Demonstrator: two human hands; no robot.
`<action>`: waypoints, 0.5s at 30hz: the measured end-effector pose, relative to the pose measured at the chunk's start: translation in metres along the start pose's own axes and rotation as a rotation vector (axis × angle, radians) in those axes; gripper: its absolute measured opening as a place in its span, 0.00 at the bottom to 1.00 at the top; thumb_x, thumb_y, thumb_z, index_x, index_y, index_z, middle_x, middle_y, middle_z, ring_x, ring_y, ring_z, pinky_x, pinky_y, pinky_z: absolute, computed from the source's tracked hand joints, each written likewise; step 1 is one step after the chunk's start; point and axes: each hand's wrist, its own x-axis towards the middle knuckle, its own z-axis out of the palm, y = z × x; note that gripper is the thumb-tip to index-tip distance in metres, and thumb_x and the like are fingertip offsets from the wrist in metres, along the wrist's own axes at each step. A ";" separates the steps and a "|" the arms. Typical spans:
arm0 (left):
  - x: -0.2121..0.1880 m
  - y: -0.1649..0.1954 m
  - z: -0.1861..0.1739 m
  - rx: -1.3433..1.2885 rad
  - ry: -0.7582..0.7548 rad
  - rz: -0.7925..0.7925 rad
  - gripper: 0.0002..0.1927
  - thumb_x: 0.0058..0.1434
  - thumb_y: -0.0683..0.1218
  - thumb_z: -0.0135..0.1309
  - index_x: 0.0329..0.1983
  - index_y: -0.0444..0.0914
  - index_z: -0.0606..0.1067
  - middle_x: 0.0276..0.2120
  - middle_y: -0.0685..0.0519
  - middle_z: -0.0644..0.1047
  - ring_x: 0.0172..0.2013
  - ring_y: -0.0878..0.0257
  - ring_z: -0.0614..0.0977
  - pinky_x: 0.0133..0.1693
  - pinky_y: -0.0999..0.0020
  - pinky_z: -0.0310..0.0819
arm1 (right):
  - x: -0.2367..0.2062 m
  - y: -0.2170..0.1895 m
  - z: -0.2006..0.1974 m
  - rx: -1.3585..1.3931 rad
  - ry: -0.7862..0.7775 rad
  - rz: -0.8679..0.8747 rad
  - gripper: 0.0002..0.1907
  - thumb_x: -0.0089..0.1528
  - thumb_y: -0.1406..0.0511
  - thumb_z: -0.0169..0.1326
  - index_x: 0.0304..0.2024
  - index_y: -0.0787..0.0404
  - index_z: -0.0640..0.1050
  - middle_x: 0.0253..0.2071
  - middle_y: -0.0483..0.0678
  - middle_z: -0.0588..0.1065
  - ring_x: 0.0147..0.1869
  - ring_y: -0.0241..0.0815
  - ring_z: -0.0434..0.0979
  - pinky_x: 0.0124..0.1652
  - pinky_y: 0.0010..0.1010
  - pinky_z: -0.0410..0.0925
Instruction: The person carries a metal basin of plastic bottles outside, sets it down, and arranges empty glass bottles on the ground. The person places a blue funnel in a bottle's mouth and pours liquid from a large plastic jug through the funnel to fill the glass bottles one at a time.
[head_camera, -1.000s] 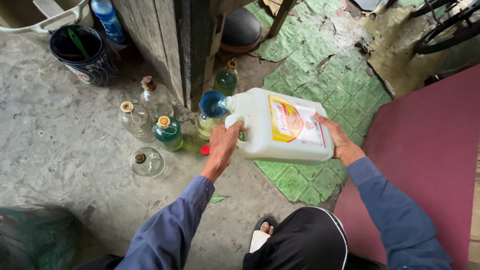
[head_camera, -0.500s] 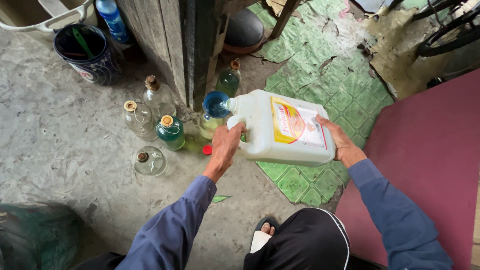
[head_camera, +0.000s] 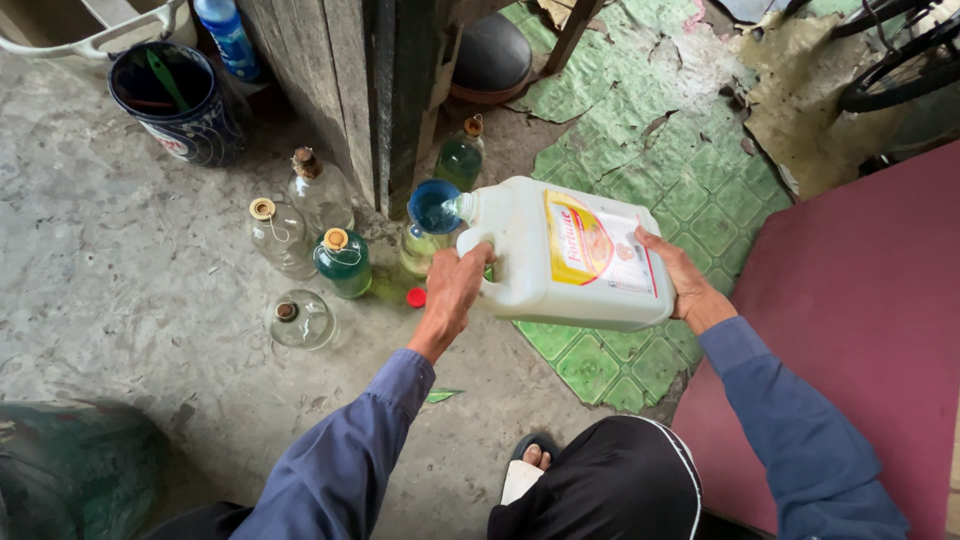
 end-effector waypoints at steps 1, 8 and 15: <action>0.000 0.000 0.000 -0.005 0.000 0.008 0.25 0.47 0.54 0.57 0.33 0.25 0.78 0.30 0.43 0.81 0.28 0.57 0.78 0.32 0.60 0.72 | 0.000 0.000 0.000 0.001 0.002 0.000 0.33 0.61 0.52 0.61 0.62 0.63 0.72 0.53 0.54 0.79 0.51 0.46 0.83 0.49 0.43 0.76; -0.002 0.002 -0.001 0.003 -0.016 0.025 0.23 0.48 0.54 0.55 0.32 0.27 0.80 0.26 0.45 0.81 0.25 0.57 0.79 0.31 0.60 0.72 | 0.000 0.000 0.003 -0.025 -0.010 -0.015 0.34 0.61 0.52 0.61 0.63 0.63 0.72 0.54 0.53 0.79 0.51 0.46 0.82 0.49 0.43 0.76; -0.002 0.001 -0.002 0.039 -0.001 0.010 0.23 0.49 0.54 0.55 0.32 0.27 0.80 0.25 0.44 0.81 0.25 0.56 0.80 0.31 0.60 0.73 | -0.002 0.001 0.004 -0.022 -0.021 -0.003 0.35 0.60 0.51 0.61 0.63 0.63 0.71 0.53 0.54 0.79 0.51 0.47 0.83 0.49 0.43 0.77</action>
